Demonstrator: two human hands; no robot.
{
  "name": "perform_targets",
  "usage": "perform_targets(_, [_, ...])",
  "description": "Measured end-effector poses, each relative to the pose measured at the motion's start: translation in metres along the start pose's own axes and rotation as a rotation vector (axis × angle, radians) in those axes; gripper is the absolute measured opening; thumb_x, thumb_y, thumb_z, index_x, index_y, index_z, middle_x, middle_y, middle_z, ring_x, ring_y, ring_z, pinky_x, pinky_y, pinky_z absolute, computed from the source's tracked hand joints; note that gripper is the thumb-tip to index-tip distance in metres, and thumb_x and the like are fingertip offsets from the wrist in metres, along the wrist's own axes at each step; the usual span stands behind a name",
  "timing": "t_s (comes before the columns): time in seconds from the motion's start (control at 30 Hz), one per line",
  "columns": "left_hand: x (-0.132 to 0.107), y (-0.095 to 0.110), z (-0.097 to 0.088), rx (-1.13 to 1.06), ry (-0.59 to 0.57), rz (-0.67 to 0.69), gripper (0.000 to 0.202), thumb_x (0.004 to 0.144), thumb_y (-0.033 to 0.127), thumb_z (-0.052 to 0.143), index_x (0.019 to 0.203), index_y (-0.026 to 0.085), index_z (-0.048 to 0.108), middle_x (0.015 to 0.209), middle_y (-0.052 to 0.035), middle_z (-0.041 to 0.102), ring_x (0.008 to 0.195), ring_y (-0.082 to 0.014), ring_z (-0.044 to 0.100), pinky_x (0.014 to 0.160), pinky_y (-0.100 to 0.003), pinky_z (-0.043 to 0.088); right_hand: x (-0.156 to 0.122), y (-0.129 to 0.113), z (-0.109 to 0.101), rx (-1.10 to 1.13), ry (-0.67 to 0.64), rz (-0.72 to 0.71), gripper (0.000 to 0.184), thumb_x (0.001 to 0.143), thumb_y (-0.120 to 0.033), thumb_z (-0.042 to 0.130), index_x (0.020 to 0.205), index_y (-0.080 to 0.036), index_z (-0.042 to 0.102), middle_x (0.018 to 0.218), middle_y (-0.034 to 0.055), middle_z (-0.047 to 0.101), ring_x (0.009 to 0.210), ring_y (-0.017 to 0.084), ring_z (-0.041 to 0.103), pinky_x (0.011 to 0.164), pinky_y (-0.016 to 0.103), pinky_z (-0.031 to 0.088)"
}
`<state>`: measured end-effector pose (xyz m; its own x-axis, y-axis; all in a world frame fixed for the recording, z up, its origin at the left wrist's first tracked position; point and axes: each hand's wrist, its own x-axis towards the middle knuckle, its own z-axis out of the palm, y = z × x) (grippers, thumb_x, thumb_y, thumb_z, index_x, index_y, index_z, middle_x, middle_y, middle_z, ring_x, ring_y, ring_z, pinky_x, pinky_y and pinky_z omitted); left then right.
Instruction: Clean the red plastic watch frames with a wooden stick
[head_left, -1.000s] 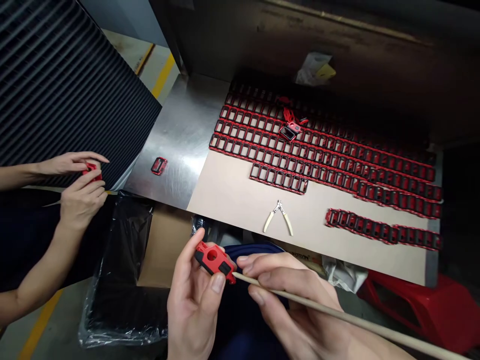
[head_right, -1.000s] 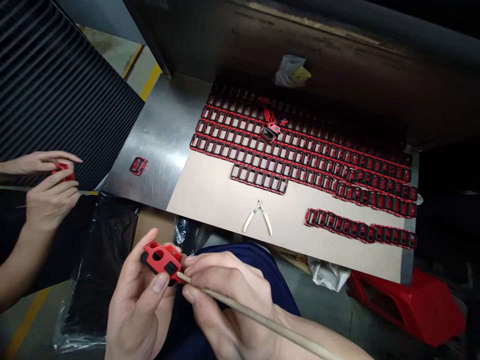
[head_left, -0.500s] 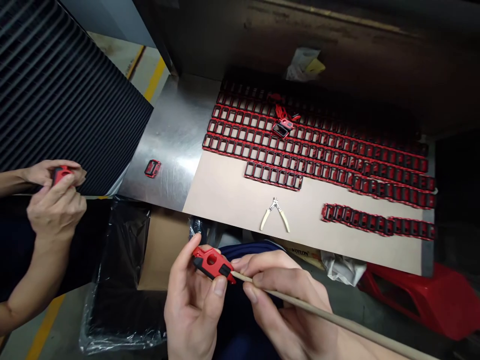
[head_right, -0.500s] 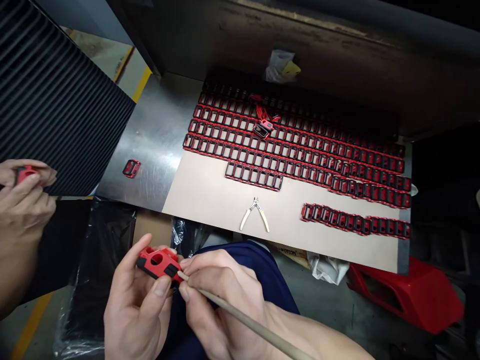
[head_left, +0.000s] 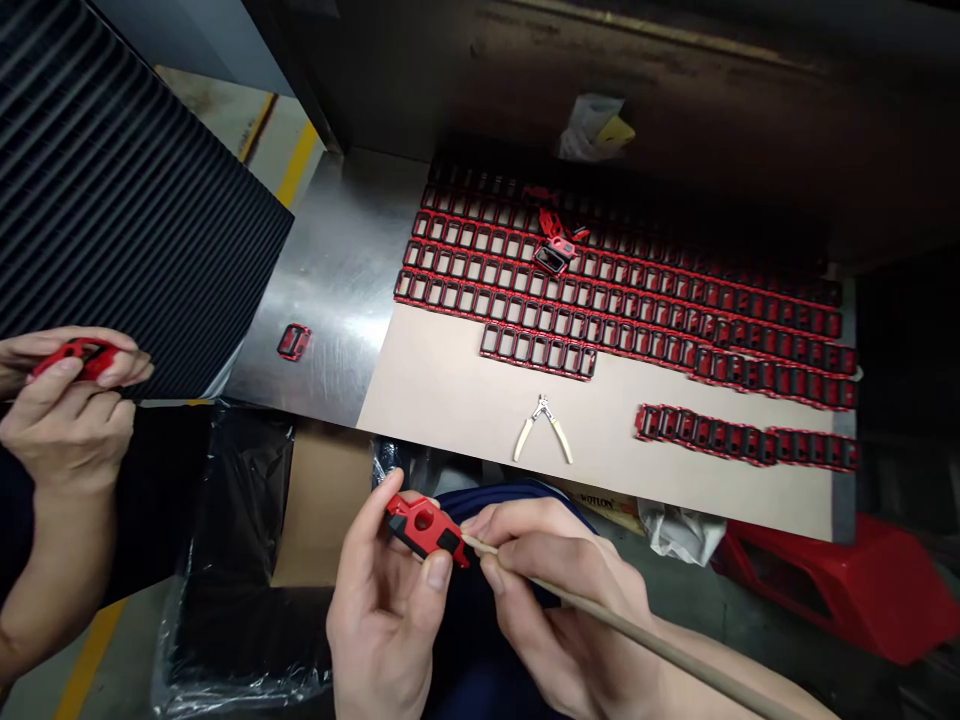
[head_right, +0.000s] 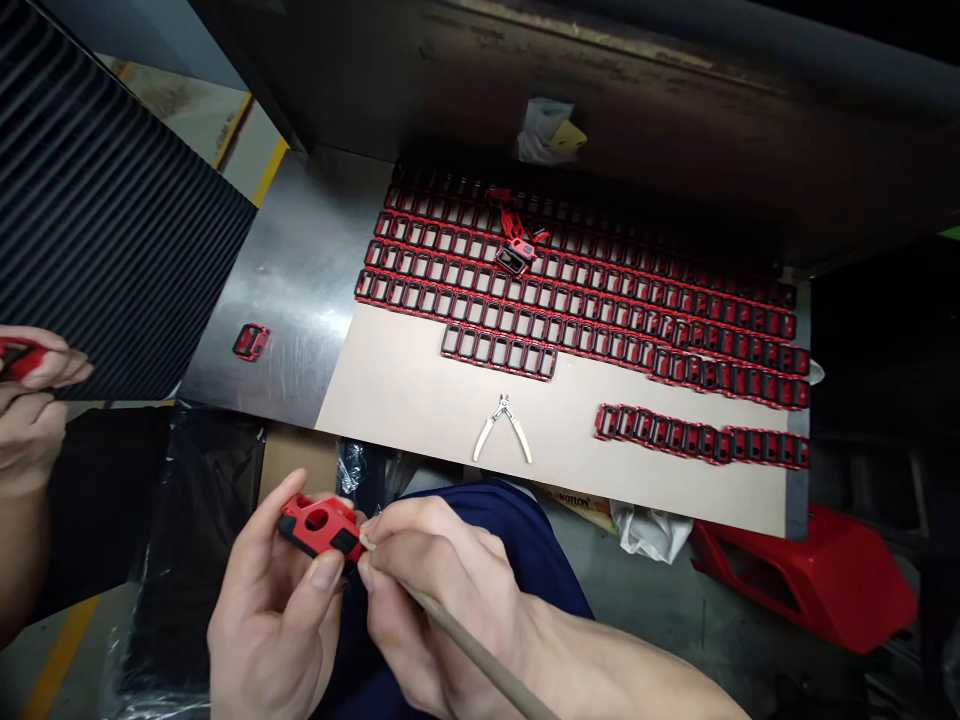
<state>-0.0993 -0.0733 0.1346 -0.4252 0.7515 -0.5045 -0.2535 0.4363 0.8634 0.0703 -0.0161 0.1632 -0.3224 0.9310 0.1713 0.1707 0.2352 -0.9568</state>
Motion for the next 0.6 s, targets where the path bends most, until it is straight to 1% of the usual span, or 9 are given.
perform_targets(0.1, [0.0013, 0.0018, 0.0008, -0.008, -0.006, -0.053, 0.074, 0.086, 0.033, 0.091, 0.154, 0.034, 0.062, 0.132, -0.0063, 0.079, 0.115, -0.024, 0.079, 0.1, -0.027, 0.064, 0.0032, -0.0022, -0.0047, 0.026, -0.036, 0.008, 0.041, 0.098, 0.003, 0.062, 0.13, -0.021, 0.057, 0.113, 0.0124, 0.075, 0.104, 0.023, 0.081, 0.085, 0.033, 0.073])
perform_targets(0.2, [0.0017, 0.0057, 0.0031, -0.04, -0.043, -0.085, 0.068, 0.089, 0.037, 0.089, 0.152, 0.032, 0.064, 0.124, -0.0063, 0.082, 0.109, -0.0219, 0.081, 0.098, -0.025, 0.063, 0.0066, -0.0054, -0.0092, 0.039, -0.051, 0.009, 0.043, 0.097, 0.005, 0.062, 0.131, -0.02, 0.057, 0.113, 0.0132, 0.075, 0.11, 0.025, 0.08, 0.089, 0.034, 0.073])
perform_targets(0.27, [0.0017, 0.0081, 0.0052, -0.051, -0.053, -0.091, 0.064, 0.089, 0.038, 0.089, 0.149, 0.032, 0.066, 0.12, -0.0055, 0.083, 0.106, -0.0202, 0.082, 0.097, -0.023, 0.063, 0.0077, -0.006, -0.0105, 0.03, -0.07, 0.017, 0.043, 0.097, 0.004, 0.063, 0.131, -0.021, 0.056, 0.114, 0.0137, 0.076, 0.111, 0.025, 0.08, 0.089, 0.035, 0.073])
perform_targets(0.33, [0.0018, 0.0093, 0.0075, -0.052, -0.052, -0.091, 0.062, 0.089, 0.038, 0.089, 0.147, 0.033, 0.067, 0.119, -0.0045, 0.083, 0.105, -0.0194, 0.082, 0.097, -0.023, 0.062, 0.0078, -0.005, -0.0104, 0.012, -0.083, 0.022, 0.042, 0.097, 0.002, 0.064, 0.131, -0.022, 0.056, 0.115, 0.0134, 0.076, 0.108, 0.025, 0.081, 0.086, 0.035, 0.073])
perform_targets(0.4, [0.0019, 0.0091, 0.0092, -0.055, -0.044, -0.081, 0.06, 0.089, 0.035, 0.089, 0.146, 0.034, 0.068, 0.12, -0.0031, 0.083, 0.105, -0.0188, 0.082, 0.096, -0.022, 0.062, 0.0075, -0.0029, -0.0093, 0.008, -0.068, 0.015, 0.039, 0.098, 0.001, 0.064, 0.129, -0.022, 0.056, 0.114, 0.0128, 0.076, 0.105, 0.024, 0.081, 0.084, 0.034, 0.074])
perform_targets(0.47, [0.0017, 0.0076, 0.0099, -0.061, -0.032, -0.06, 0.06, 0.088, 0.032, 0.09, 0.145, 0.036, 0.069, 0.121, -0.0016, 0.082, 0.105, -0.0183, 0.082, 0.096, -0.021, 0.063, 0.0073, -0.0007, -0.0081, 0.014, -0.058, -0.001, 0.037, 0.098, 0.001, 0.064, 0.127, -0.021, 0.057, 0.11, 0.0125, 0.075, 0.106, 0.025, 0.081, 0.086, 0.034, 0.073])
perform_targets(0.6, [0.0011, 0.0034, 0.0099, -0.049, -0.01, -0.015, 0.062, 0.087, 0.028, 0.091, 0.144, 0.036, 0.069, 0.122, -0.0015, 0.082, 0.104, -0.0187, 0.082, 0.095, -0.021, 0.063, 0.009, 0.0011, -0.0079, 0.014, -0.066, -0.038, 0.037, 0.098, 0.002, 0.062, 0.128, -0.02, 0.056, 0.107, 0.0116, 0.075, 0.107, 0.025, 0.081, 0.089, 0.034, 0.074])
